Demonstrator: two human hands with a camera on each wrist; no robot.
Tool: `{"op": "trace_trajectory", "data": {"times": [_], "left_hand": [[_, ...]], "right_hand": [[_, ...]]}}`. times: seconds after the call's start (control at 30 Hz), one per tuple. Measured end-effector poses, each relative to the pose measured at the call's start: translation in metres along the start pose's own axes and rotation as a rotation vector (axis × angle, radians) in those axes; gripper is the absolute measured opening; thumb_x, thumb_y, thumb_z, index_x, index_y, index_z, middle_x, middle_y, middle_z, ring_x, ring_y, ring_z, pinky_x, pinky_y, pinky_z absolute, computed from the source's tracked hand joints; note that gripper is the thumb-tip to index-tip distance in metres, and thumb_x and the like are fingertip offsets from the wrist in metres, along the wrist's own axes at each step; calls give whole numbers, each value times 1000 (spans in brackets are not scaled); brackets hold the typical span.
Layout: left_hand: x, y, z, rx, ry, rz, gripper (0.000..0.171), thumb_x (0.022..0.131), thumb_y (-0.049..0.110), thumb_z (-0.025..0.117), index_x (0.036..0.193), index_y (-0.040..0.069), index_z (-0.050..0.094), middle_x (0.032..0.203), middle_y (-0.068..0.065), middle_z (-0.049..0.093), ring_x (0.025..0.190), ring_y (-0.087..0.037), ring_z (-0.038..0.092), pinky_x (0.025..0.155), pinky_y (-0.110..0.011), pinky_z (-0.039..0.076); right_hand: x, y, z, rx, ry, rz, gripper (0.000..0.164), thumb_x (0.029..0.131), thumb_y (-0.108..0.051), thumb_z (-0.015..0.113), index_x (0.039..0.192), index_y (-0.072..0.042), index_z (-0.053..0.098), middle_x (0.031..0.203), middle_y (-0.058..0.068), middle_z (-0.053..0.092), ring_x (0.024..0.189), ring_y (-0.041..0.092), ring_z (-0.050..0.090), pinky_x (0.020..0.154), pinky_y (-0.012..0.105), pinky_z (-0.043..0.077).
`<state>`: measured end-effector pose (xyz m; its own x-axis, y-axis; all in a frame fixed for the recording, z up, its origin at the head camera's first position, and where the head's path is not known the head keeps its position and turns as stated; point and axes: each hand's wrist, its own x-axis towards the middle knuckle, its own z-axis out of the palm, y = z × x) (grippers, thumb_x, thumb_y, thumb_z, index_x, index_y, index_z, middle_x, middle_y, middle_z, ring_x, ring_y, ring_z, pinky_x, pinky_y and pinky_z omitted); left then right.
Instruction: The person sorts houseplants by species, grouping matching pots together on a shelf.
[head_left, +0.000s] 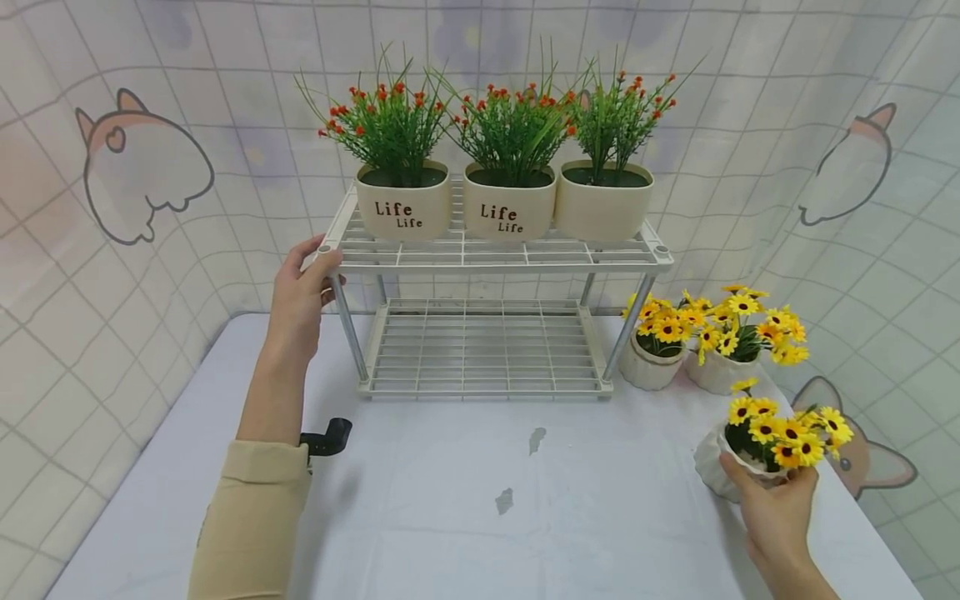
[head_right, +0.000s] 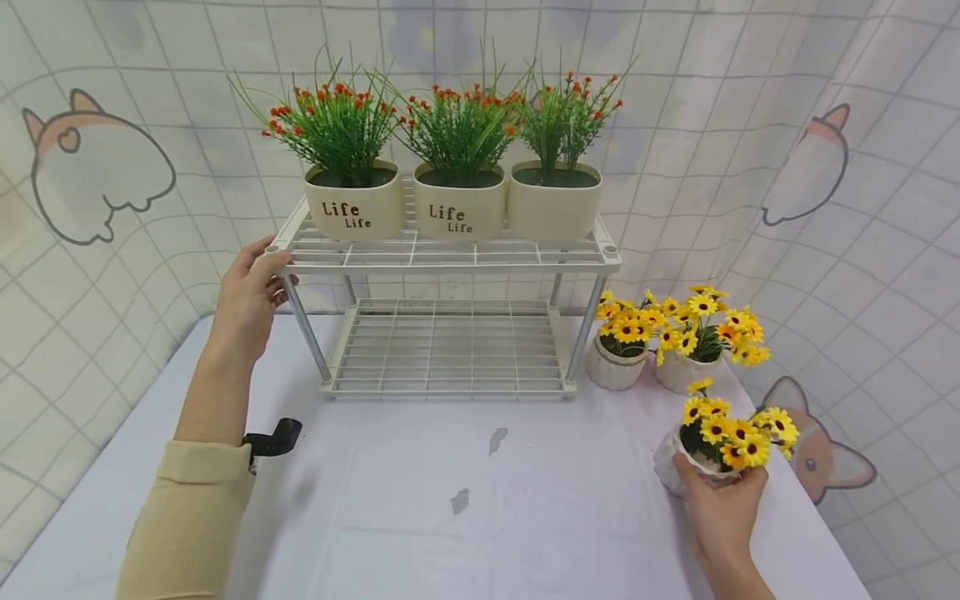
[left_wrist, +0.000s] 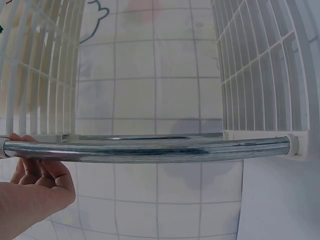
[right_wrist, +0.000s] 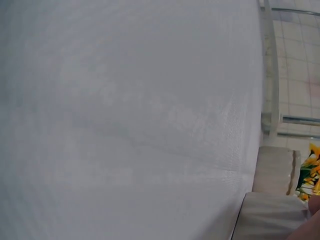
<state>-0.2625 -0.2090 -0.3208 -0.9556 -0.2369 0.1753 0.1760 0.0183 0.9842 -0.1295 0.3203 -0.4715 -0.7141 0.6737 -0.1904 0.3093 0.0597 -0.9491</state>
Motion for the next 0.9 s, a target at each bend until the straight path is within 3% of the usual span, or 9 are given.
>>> {"op": "trace_trajectory", "data": {"times": [0.13,0.43,0.9], "left_hand": [[0,1,0,-1,-3,7,55,104,37,60,153,20,45,135,-14,58,103,-17,54,100,-38,35],[0,1,-2,-16,-1,2,54,104,36,61,153,19,45,127,-5,61,102,-17,54,99,-37,35],[2,0,-2,-38,0,4,53,103,34,62,151,18,47,132,-13,60,99,-18,55,96,-35,37]], "right_hand": [[-7,-7,2,5,9,-4,102,95,-11,73,161,-21,-4,170,7,0,156,24,-1,122,38,3],[-14,-8,6,14,10,0,104,93,-8,73,162,-21,-3,170,6,2,156,23,2,122,37,4],[-51,-25,39,-52,-223,-35,114,90,-13,81,164,-17,-6,171,8,-2,155,29,-1,122,48,4]]}}
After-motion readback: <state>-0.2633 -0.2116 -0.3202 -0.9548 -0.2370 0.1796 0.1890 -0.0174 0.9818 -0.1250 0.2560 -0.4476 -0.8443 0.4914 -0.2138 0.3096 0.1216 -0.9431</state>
